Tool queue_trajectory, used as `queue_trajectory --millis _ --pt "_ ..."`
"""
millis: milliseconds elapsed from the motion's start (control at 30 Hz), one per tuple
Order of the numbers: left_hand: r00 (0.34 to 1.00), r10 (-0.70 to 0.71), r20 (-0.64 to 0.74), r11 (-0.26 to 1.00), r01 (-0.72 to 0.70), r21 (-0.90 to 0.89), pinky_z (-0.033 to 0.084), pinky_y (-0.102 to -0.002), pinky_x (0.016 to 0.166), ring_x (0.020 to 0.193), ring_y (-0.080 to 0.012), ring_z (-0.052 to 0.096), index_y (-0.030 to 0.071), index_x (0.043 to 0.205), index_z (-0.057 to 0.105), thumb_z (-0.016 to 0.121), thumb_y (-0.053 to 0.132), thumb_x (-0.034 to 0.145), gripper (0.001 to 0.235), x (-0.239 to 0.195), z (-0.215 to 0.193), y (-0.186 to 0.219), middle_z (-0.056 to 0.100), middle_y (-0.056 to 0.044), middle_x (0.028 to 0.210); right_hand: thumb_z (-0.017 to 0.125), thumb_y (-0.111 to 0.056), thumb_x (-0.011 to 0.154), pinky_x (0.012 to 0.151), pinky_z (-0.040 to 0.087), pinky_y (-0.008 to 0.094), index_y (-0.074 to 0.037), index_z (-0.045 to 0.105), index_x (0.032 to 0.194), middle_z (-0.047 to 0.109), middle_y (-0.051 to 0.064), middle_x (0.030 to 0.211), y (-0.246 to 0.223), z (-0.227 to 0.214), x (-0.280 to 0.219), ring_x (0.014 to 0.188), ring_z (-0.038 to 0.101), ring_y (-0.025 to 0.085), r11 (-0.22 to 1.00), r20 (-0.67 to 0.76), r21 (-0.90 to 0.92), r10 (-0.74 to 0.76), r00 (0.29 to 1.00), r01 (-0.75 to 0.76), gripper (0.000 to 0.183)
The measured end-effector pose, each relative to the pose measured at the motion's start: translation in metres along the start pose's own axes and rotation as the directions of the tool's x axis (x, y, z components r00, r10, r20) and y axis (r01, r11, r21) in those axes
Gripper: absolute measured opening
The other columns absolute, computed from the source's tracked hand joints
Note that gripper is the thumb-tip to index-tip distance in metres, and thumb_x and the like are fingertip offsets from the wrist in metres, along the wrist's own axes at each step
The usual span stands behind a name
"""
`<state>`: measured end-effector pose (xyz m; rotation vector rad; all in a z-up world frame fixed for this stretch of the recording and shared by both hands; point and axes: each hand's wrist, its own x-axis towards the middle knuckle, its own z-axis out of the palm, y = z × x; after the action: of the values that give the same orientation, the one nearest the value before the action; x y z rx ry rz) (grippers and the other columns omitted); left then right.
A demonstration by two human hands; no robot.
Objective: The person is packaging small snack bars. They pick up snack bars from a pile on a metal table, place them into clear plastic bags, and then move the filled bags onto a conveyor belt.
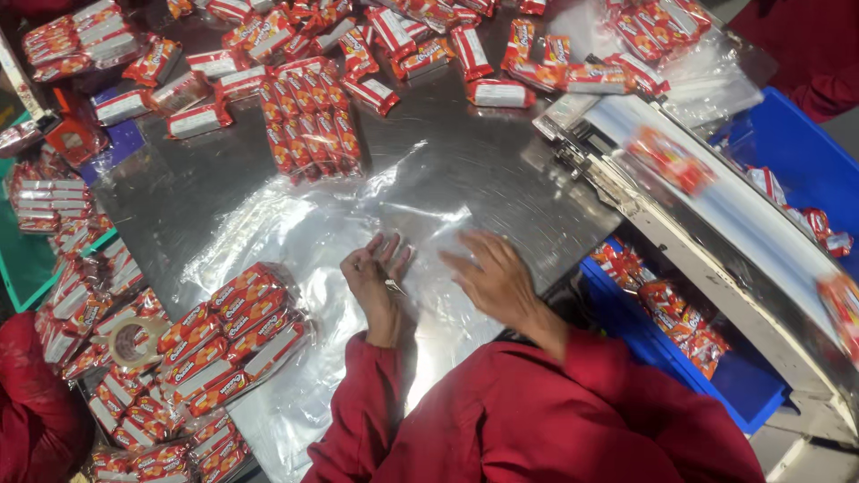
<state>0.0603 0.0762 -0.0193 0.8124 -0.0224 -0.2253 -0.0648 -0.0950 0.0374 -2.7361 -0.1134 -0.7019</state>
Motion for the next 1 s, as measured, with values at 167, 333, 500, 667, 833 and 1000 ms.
queue_trajectory --millis 167,333,500,667,833,1000 --pt "0.905 0.425 -0.008 0.683 -0.316 0.658 0.045 -0.051 0.108 0.134 -0.0421 0.051 0.002 0.149 0.027 0.054 0.007 0.095 0.061 -0.022 0.004 0.002 0.042 -0.024 0.148 0.07 -0.042 0.088 0.115 0.02 0.061 -0.02 0.048 0.152 0.033 0.023 0.158 0.031 0.06 0.035 0.147 0.023 0.043 0.998 0.231 -0.05 0.044 0.972 -0.033 0.072" --pt "0.691 0.11 0.715 -0.193 -0.69 0.697 0.049 -0.051 0.09 0.107 -0.0405 0.063 0.002 0.132 0.056 0.067 0.005 0.079 0.054 -0.069 0.028 0.027 0.062 -0.021 0.125 0.067 -0.044 0.091 0.113 0.018 0.063 -0.029 0.053 0.141 0.042 0.013 0.155 0.038 0.079 0.038 0.146 0.028 0.038 0.994 0.357 -0.108 0.026 0.934 0.013 0.055" --pt "0.812 -0.334 0.478 0.024 -0.5 0.866 0.05 -0.044 0.075 0.091 -0.0362 0.066 0.008 0.096 0.065 0.074 0.019 0.084 0.019 -0.071 0.048 0.01 0.068 -0.013 0.098 0.071 -0.036 0.091 0.111 0.042 0.046 -0.02 0.063 0.138 0.068 0.009 0.131 0.078 0.018 0.0 0.128 0.058 0.029 0.929 0.057 0.294 0.217 0.975 -0.224 0.05" --pt "0.87 -0.287 0.401 0.055 -0.403 0.914 0.051 -0.044 0.071 0.082 -0.036 0.068 0.013 0.092 0.071 0.062 0.015 0.086 0.011 -0.061 0.05 0.018 0.071 -0.011 0.093 0.076 -0.024 0.095 0.107 0.051 0.044 -0.01 0.071 0.117 0.072 0.009 0.123 0.109 -0.111 -0.065 0.12 0.066 0.028 0.891 -0.377 0.079 0.441 0.814 -0.446 0.027" --pt "0.874 -0.265 0.408 0.069 -0.405 0.912 0.052 -0.041 0.072 0.083 -0.0339 0.069 0.009 0.087 0.069 0.058 0.009 0.08 0.013 -0.065 0.059 0.012 0.071 -0.011 0.092 0.081 -0.023 0.079 0.096 0.043 0.053 -0.005 0.069 0.128 0.067 0.02 0.115 0.144 -0.192 -0.083 0.11 0.061 0.036 0.651 -0.494 -0.371 0.466 0.735 -0.662 0.054" --pt "0.852 -0.212 0.479 0.218 -0.436 0.873 0.051 -0.036 0.071 0.08 -0.0253 0.068 0.009 0.091 0.069 0.062 0.012 0.087 0.009 -0.063 0.043 0.002 0.071 -0.008 0.09 0.081 -0.025 0.083 0.094 0.043 0.048 -0.015 0.064 0.137 0.068 0.015 0.121 0.165 -0.187 -0.063 0.11 0.06 0.033 0.833 -0.371 -0.124 0.465 0.804 -0.539 0.058"
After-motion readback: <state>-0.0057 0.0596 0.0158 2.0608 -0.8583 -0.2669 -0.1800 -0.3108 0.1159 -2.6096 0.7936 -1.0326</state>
